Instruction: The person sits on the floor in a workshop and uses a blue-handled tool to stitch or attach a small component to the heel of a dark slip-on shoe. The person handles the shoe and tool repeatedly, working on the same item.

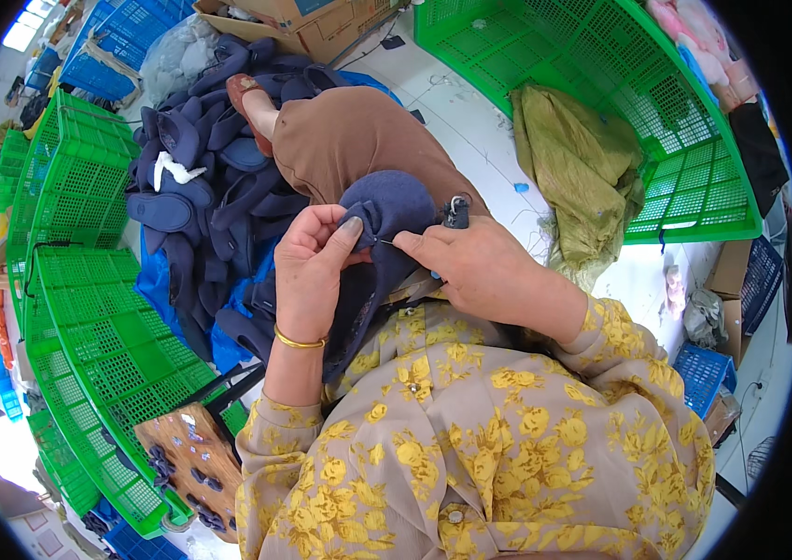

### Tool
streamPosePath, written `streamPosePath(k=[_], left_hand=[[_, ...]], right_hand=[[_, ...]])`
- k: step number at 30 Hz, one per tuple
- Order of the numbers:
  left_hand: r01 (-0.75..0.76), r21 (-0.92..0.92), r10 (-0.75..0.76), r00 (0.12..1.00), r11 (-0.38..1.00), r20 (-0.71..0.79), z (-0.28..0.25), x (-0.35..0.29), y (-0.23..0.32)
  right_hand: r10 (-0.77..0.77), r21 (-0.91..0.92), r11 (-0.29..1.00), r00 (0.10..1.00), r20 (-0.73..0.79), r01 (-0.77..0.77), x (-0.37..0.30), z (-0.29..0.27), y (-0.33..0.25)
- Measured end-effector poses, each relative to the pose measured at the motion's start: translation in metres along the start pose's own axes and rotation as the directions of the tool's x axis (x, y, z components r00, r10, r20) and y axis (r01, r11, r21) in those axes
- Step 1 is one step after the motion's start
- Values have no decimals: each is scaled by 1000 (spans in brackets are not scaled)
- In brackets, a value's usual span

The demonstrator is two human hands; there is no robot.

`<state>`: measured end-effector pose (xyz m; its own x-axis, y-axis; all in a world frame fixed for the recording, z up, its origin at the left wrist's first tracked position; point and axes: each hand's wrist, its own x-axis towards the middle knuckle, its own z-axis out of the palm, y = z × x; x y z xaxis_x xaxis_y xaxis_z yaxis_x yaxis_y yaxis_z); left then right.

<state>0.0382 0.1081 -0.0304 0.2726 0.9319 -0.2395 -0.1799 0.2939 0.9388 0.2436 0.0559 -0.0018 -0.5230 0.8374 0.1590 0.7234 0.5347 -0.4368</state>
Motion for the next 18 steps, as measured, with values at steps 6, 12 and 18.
streamPosePath(k=[6,12,18], left_hand=[[5,0,-5,1000,1000,-6,0,0,1],[8,-6,-8,1000,1000,-10,1,-1,1],[10,4,-10,1000,1000,-21,2,-2,2]], right_hand=[[17,14,1000,999,-28,-17,2,6,0],[76,18,997,996,-57,-75,3,16,0],[105,60,993,993,-49,-102,4,19,-1]])
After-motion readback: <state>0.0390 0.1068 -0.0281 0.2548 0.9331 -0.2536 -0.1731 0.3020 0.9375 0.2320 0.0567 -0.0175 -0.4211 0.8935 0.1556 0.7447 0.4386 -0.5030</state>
